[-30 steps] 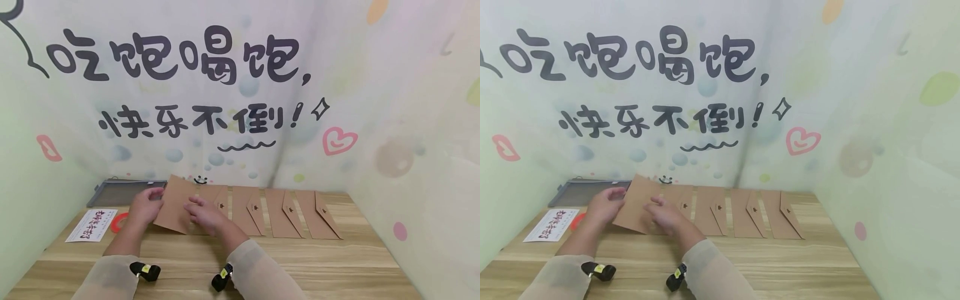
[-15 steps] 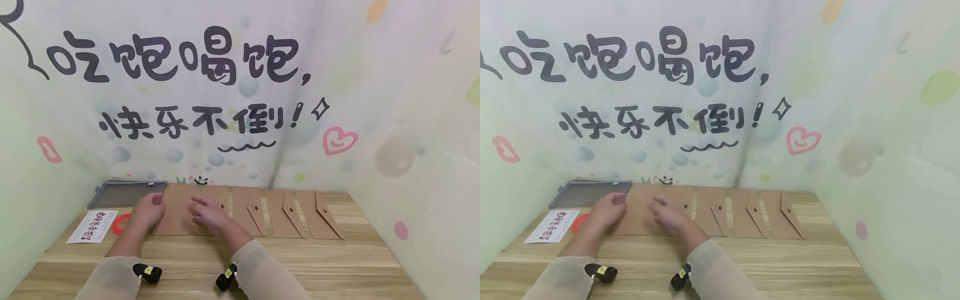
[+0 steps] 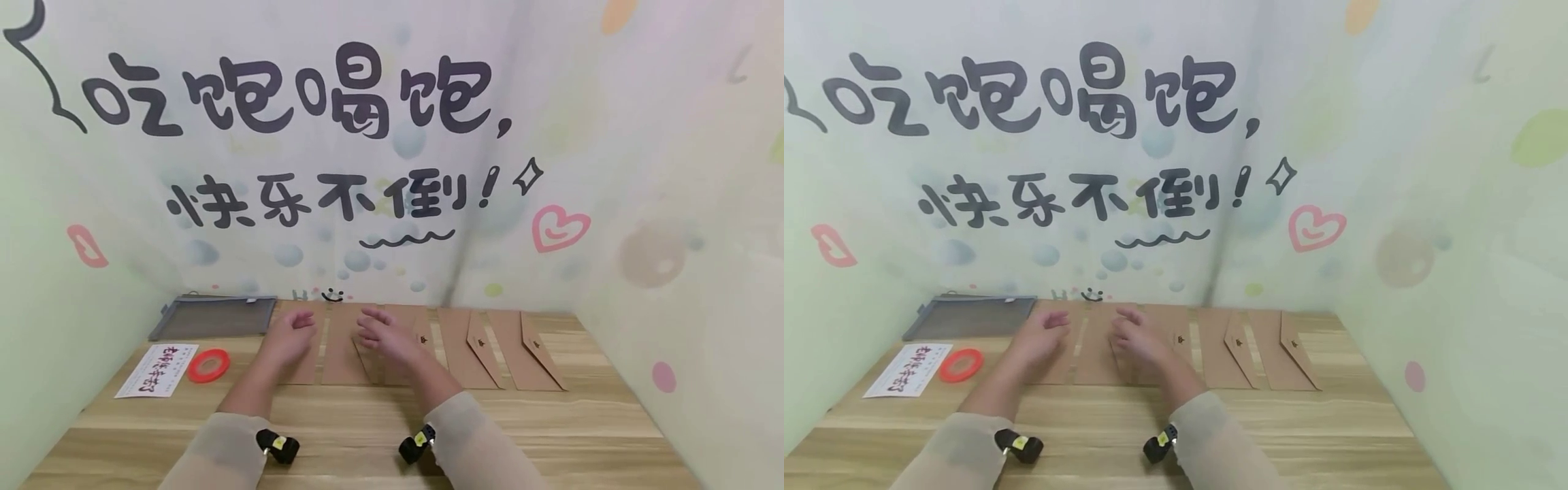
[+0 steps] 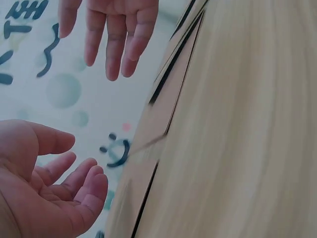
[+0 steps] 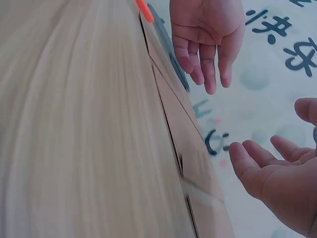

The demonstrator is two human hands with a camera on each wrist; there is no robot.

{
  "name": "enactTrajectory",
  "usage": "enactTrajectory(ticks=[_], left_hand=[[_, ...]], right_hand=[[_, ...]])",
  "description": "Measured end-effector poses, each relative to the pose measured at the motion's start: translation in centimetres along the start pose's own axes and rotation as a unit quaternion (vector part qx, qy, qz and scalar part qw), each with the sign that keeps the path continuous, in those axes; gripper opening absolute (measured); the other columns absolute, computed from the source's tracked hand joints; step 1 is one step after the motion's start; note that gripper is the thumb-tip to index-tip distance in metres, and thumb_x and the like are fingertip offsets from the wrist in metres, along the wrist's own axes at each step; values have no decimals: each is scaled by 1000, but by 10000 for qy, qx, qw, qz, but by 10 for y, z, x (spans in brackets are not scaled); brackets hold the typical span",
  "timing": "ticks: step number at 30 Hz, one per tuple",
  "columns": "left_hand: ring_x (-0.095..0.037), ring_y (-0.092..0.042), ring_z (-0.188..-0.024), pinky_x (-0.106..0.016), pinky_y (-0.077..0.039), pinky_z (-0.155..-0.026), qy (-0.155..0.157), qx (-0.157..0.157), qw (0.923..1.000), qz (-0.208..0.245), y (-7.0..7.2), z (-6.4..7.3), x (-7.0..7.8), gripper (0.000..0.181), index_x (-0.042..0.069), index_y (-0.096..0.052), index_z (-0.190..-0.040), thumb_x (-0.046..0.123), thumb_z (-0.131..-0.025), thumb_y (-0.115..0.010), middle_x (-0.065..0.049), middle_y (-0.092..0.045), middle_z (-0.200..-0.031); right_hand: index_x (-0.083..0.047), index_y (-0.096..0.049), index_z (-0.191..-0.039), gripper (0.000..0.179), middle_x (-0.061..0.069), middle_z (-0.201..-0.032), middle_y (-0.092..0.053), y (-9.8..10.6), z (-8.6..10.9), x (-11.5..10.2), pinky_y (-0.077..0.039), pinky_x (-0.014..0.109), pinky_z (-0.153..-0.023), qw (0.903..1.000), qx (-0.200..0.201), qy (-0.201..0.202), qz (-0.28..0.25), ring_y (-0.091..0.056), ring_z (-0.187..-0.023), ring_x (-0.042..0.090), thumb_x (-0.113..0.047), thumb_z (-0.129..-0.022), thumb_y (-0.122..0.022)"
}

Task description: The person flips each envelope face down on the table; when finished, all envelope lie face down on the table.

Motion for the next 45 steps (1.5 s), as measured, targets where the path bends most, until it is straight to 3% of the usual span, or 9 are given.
enactTrajectory(ticks=[6, 10, 26, 36, 45], left_hand=[[-42, -60, -139, -55, -49, -118, 24, -218, 9990, 400, -29, -2, 10, 49, -1, -52, -152, 15, -106, -57, -25, -61, -150], [-42, -59, -140, -55, -49, -118, 9, -281, 9987, 424, -39, -1, 18, 50, 0, -53, -152, 17, -106, -57, -24, -61, -151], [-47, -54, -145, -61, -40, -124, 98, -457, 9988, -157, -46, 2, 13, 51, 3, -53, -153, 20, -105, -58, -25, -57, -155], [-44, -56, -142, -60, -43, -122, 9, -486, 9986, -190, -51, 7, 19, 44, 3, -61, -146, 18, -105, -61, -23, -62, -150], [-42, -60, -139, -57, -49, -117, -133, -642, 9977, -151, -57, 9, 22, 42, 5, -65, -141, 18, -101, -65, -20, -66, -146]], right_hand=[[-2, -39, -163, 61, 28, -166, -43, 26, 4, 9, -45, 53, -124, 9999, 125, 42, 29, -53, -148, 44, -30, -111, -56], [0, -36, -163, 60, 30, -164, -45, 38, 2, 16, -45, 52, -124, 9998, 161, -2, -117, -53, -149, 44, -27, -112, -54], [2, -38, -162, 61, 29, -164, -45, 39, 1, 24, -51, 50, -119, 9996, 167, -109, -219, -55, -146, 45, -27, -111, -56], [2, -41, -160, 58, 29, -162, -47, 42, 1, 28, -53, 47, -117, 9995, 291, -35, -153, -55, -146, 44, -19, -110, -59], [4, -45, -157, 56, 26, -159, -52, 48, 0, 20, -53, 44, -116, 9979, 452, 299, -367, -64, -130, 28, -8, -106, -62]])
Point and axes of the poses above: each hand's wrist, its own z-axis away from the middle knuckle, its own y-axis out of the back of the hand, x = y × z, the point moved 8 cm from there along -z, towards the middle knuckle
